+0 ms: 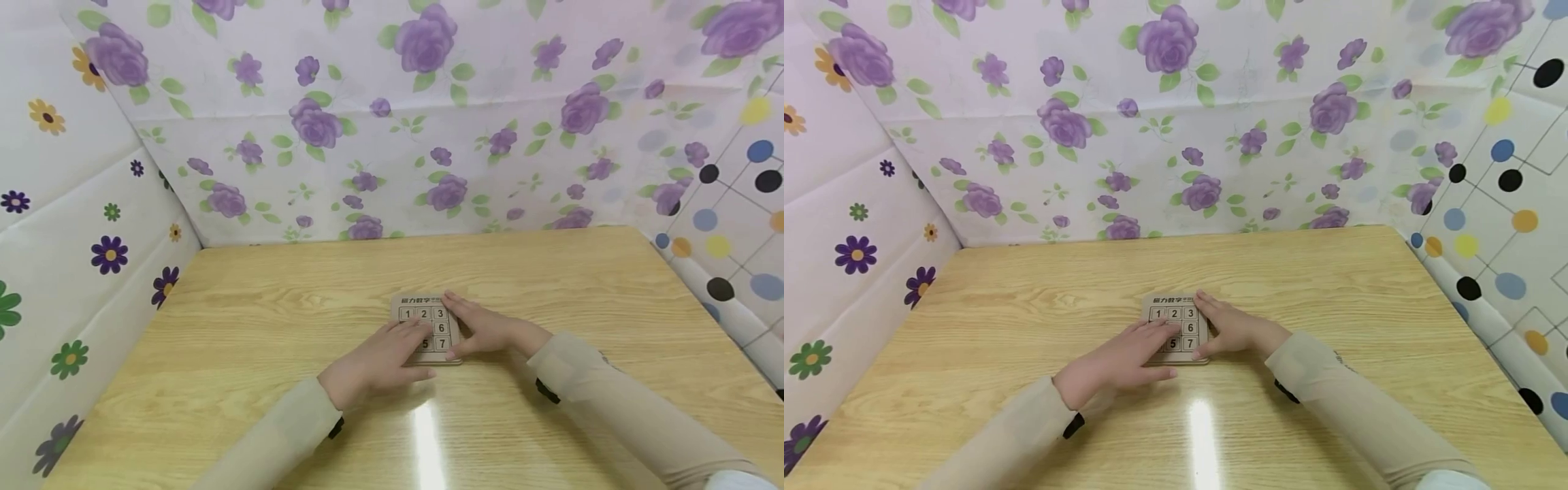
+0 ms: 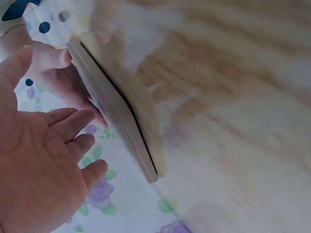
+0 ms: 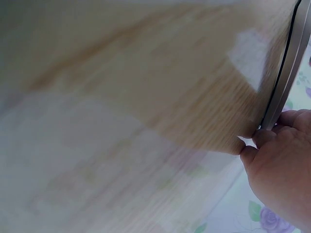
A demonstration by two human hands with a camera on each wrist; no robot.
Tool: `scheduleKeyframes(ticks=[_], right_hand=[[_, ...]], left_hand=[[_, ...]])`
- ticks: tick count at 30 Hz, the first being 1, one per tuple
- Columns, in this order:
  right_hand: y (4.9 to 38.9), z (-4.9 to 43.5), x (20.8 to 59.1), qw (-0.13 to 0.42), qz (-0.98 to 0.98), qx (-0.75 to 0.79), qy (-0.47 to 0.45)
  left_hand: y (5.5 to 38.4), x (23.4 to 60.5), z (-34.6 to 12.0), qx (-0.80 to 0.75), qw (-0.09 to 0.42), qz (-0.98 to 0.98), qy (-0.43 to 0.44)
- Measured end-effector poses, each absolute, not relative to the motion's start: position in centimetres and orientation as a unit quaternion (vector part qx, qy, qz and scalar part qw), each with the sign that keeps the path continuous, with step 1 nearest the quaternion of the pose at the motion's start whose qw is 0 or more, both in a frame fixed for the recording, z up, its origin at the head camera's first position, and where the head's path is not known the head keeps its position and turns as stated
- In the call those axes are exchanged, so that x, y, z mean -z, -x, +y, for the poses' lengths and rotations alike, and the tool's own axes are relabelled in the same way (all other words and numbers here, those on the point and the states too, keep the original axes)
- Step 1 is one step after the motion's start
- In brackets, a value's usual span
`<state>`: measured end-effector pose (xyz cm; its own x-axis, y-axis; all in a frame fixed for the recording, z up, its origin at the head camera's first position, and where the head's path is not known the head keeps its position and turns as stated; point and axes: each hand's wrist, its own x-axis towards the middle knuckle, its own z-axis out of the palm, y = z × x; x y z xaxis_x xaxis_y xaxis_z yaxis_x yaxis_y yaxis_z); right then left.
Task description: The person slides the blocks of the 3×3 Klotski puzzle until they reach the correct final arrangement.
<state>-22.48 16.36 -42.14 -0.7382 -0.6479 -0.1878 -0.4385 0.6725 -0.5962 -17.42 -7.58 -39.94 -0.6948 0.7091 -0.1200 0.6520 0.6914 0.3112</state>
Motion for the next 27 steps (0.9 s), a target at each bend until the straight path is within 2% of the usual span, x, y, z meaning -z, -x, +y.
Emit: scheduleKeyframes(ticks=[5,17,27], right_hand=[[22.4,16.2,42.1,0.197,0.896,0.260,0.300],[22.6,16.2,42.1,0.205,0.900,0.250,0.292],[22.5,16.2,42.2,0.193,0.898,0.255,0.302]], left_hand=[[17.6,40.0,-7.5,-0.121,0.136,0.918,-0.353],[17.7,40.1,-9.5,-0.143,0.149,0.923,-0.323],[16.4,39.9,-9.3,-0.136,0.136,0.904,-0.383]])
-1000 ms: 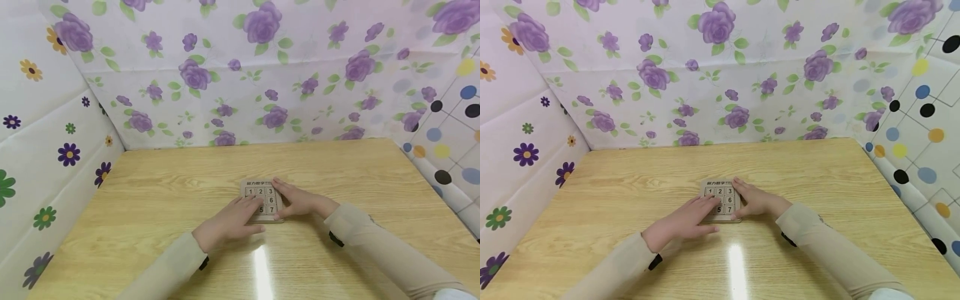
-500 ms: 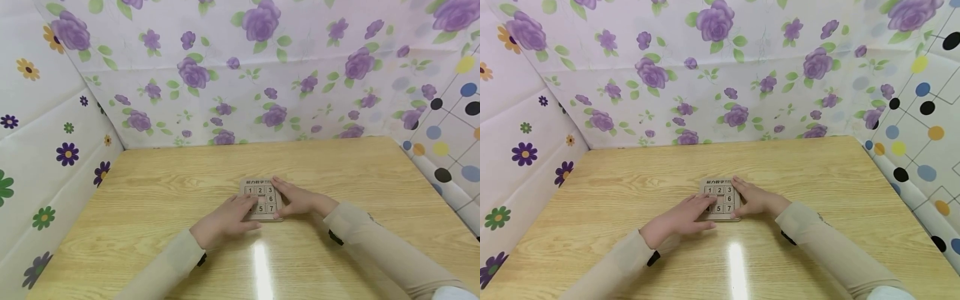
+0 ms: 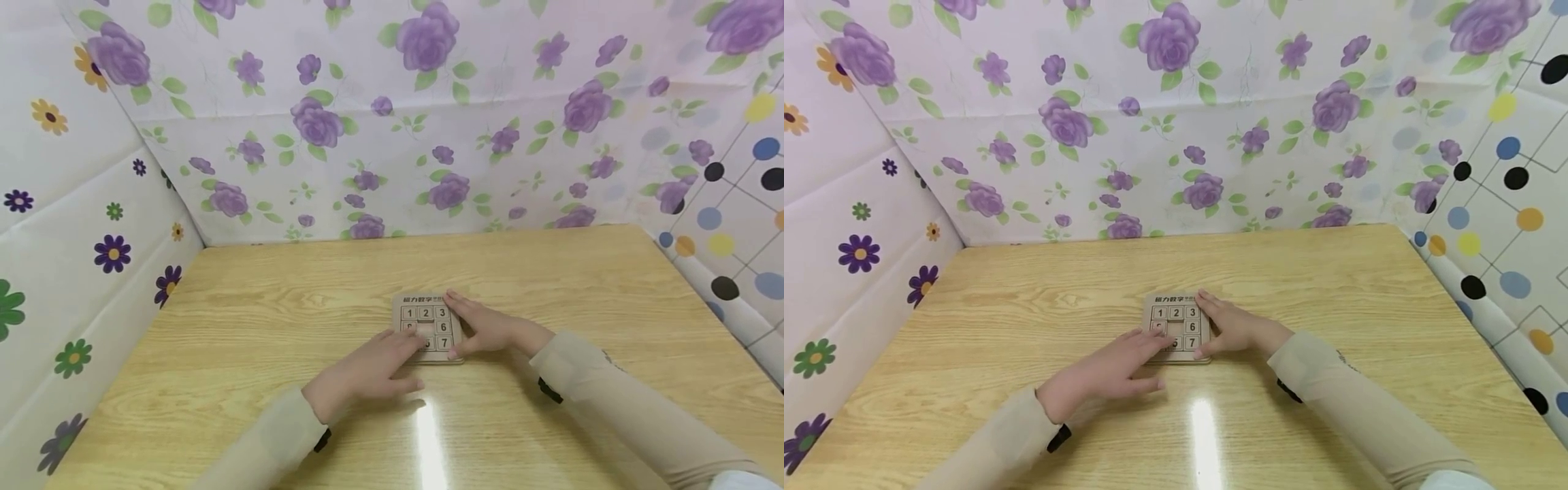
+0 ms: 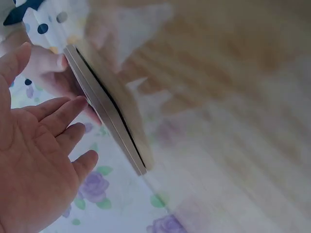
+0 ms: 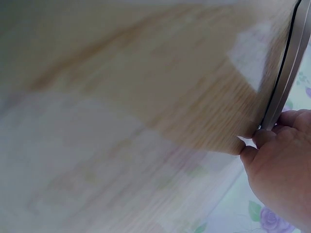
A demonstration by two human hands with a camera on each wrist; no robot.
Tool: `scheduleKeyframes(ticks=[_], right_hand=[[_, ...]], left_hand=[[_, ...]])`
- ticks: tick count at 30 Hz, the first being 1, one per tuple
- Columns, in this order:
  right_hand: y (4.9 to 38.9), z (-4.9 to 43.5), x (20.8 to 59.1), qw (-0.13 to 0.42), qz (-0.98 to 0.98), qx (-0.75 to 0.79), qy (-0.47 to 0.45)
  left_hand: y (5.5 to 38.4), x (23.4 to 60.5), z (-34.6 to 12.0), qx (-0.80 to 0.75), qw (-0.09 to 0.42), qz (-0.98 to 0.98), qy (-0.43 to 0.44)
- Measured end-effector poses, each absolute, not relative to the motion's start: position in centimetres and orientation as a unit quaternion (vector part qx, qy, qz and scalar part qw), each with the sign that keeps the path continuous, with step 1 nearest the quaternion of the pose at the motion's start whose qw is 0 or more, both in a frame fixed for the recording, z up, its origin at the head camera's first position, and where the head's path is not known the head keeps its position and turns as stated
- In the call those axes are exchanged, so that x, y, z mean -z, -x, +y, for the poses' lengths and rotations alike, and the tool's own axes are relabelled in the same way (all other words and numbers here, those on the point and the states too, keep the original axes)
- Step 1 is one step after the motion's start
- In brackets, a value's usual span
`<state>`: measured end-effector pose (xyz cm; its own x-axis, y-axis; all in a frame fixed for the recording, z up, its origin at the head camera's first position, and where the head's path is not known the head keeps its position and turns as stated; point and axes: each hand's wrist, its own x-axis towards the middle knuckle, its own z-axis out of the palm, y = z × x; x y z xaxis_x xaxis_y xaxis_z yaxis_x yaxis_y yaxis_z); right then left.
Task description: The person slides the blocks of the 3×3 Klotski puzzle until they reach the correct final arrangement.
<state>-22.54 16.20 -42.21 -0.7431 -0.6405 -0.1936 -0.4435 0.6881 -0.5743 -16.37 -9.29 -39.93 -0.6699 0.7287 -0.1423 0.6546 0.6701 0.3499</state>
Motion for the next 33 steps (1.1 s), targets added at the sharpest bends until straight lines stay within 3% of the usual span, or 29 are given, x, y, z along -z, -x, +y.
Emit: scheduleKeyframes(ticks=[21,33], right_hand=[[22.4,16.1,41.9,0.200,0.895,0.261,0.301],[22.3,16.0,41.9,0.197,0.895,0.262,0.303]], left_hand=[[16.9,40.2,-8.1,-0.089,0.108,0.920,-0.367],[16.3,40.2,-6.6,-0.109,0.100,0.891,-0.430]])
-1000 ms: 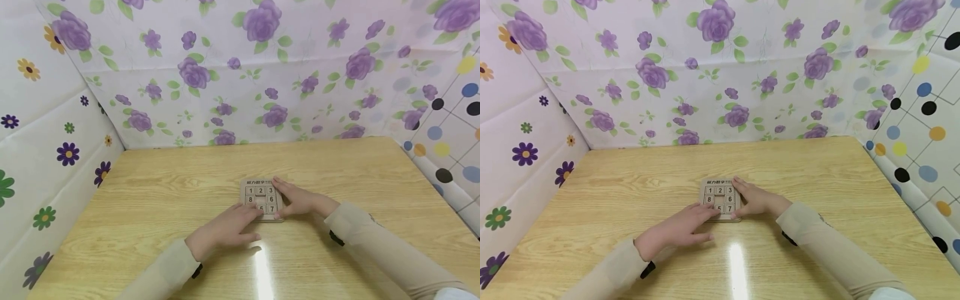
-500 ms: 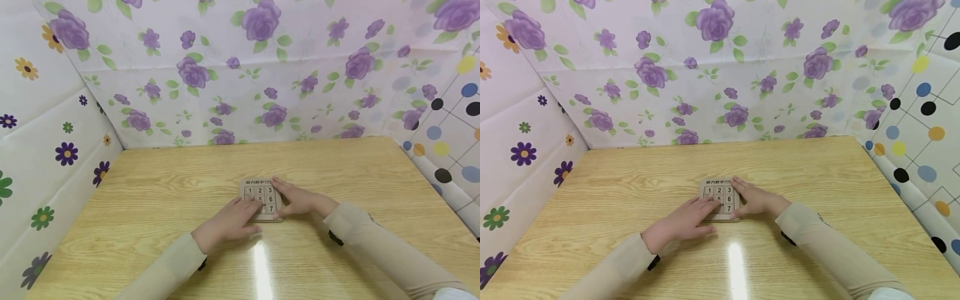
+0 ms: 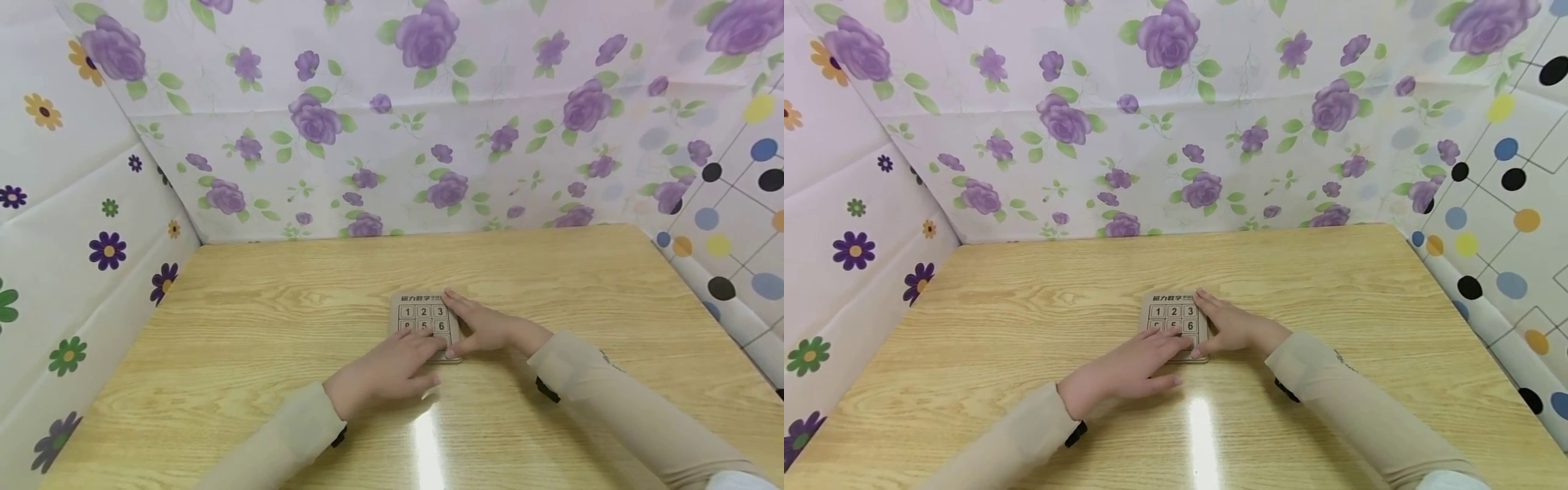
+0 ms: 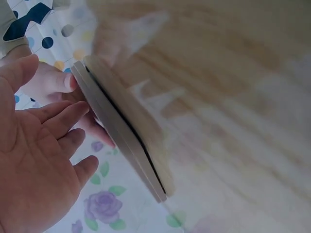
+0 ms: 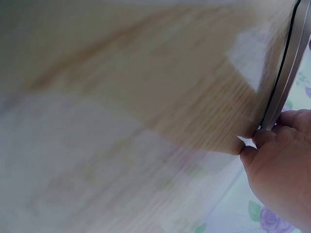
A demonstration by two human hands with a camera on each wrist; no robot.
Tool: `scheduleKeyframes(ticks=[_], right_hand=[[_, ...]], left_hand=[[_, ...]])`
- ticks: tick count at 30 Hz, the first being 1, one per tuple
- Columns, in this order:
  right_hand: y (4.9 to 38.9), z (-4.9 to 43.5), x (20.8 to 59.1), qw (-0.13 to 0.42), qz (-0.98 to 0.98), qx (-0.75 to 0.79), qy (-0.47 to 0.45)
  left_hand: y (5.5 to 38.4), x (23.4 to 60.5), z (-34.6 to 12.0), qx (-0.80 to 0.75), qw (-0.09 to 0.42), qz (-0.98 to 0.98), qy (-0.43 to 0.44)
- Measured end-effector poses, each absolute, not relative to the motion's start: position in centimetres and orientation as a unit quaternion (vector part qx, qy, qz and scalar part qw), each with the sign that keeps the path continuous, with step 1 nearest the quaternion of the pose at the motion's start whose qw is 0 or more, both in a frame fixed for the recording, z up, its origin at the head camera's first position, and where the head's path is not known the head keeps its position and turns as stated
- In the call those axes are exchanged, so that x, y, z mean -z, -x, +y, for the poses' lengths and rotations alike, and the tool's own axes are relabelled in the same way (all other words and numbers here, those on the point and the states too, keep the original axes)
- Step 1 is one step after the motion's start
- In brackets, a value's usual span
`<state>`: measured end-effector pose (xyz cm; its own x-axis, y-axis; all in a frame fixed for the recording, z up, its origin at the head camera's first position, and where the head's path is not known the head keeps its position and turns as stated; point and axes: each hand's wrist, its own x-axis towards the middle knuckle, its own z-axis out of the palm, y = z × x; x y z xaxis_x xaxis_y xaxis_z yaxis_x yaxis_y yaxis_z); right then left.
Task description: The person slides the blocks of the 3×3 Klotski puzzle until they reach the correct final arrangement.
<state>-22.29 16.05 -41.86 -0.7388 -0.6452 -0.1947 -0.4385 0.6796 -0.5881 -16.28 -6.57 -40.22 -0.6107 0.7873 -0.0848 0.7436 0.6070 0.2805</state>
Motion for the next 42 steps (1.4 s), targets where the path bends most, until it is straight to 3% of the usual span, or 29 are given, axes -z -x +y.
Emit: scheduleKeyframes(ticks=[20,30,42], right_hand=[[22.4,16.2,41.9,0.193,0.900,0.256,0.295],[22.3,16.1,41.9,0.193,0.897,0.260,0.302],[22.3,16.1,42.1,0.191,0.898,0.255,0.304]], left_hand=[[16.1,39.4,-8.1,-0.092,0.125,0.912,-0.379],[17.1,39.6,-7.0,-0.092,0.098,0.908,-0.397],[17.0,39.8,-6.2,-0.095,0.132,0.910,-0.381]])
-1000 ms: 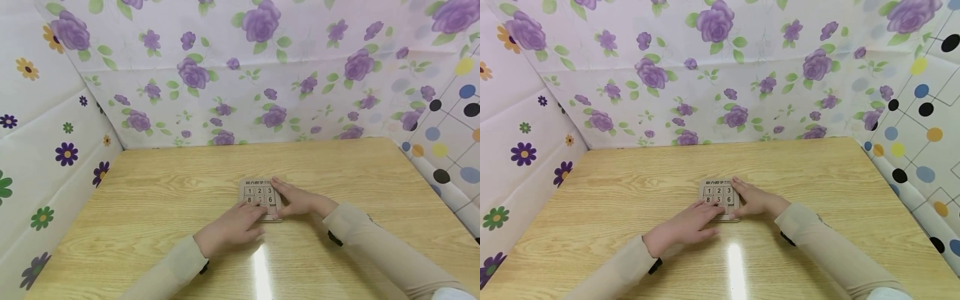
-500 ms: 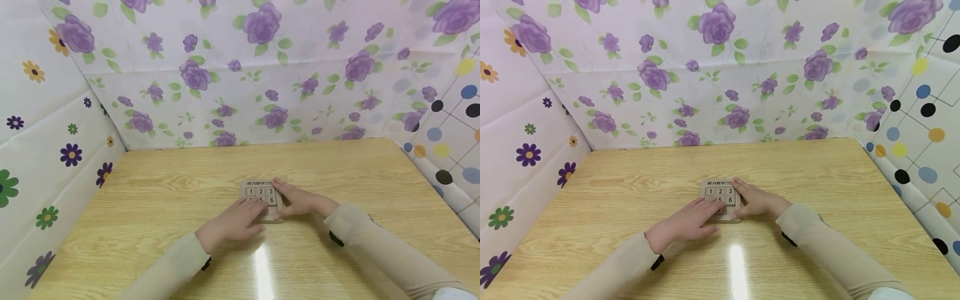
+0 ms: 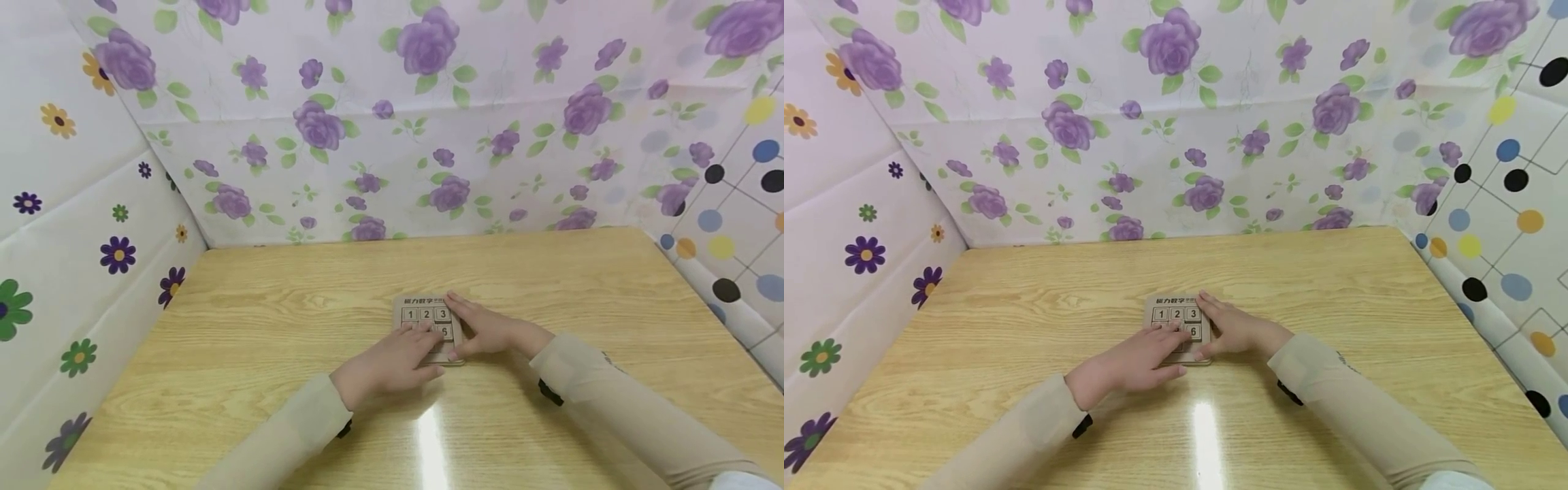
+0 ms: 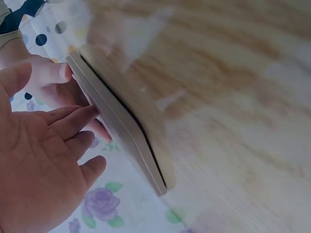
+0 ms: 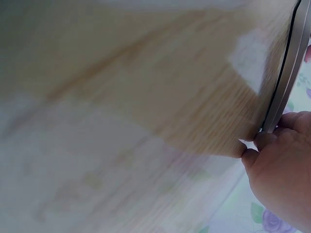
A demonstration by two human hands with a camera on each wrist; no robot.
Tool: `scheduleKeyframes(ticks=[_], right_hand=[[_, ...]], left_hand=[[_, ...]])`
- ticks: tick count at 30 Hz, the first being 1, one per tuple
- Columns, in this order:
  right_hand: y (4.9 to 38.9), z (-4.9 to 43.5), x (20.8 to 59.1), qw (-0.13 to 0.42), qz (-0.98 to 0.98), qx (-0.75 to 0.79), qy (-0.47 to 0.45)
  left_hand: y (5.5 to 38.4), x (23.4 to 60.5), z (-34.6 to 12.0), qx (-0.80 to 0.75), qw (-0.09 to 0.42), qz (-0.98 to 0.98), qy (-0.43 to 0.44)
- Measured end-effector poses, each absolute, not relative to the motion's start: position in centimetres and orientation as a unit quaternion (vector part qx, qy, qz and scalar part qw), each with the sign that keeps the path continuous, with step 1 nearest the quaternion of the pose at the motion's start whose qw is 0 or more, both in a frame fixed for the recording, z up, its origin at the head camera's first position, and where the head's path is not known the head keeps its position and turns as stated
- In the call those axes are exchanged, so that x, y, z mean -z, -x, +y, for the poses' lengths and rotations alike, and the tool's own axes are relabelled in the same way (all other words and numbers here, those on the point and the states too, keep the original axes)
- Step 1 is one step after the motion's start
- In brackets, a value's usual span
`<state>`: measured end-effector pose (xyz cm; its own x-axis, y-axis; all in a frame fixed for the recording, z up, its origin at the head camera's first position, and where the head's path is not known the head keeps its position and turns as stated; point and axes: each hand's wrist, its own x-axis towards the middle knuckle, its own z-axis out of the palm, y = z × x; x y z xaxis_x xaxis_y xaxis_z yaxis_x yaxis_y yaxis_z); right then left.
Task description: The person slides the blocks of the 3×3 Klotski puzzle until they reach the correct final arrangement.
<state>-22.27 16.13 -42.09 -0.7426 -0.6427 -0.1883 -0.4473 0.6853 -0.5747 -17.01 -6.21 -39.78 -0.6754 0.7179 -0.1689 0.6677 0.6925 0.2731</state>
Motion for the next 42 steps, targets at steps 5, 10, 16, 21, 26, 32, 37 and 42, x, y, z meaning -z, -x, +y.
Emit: scheduleKeyframes(ticks=[5,10,16,21,26,32,37,42], right_hand=[[22.3,16.1,42.1,0.186,0.900,0.250,0.305],[22.4,16.1,42.3,0.184,0.902,0.246,0.304],[22.3,16.1,42.3,0.188,0.901,0.247,0.304],[22.3,16.1,42.3,0.193,0.899,0.250,0.303],[22.4,16.1,42.3,0.196,0.899,0.248,0.303],[22.4,16.1,42.2,0.199,0.897,0.246,0.309],[22.4,16.2,41.9,0.200,0.896,0.250,0.309],[22.3,16.3,41.9,0.202,0.895,0.249,0.310]], left_hand=[[16.4,39.5,-6.2,-0.097,0.139,0.906,-0.388],[15.9,39.3,-6.3,-0.098,0.141,0.903,-0.394],[15.9,39.2,-6.5,-0.111,0.155,0.898,-0.397],[16.1,39.0,-6.9,-0.117,0.130,0.907,-0.384],[16.6,38.8,-7.3,-0.101,0.111,0.922,-0.358],[16.8,39.2,-7.3,-0.095,0.127,0.923,-0.352],[17.0,39.1,-7.0,-0.096,0.129,0.921,-0.354],[17.3,39.2,-6.4,-0.099,0.138,0.915,-0.367]])
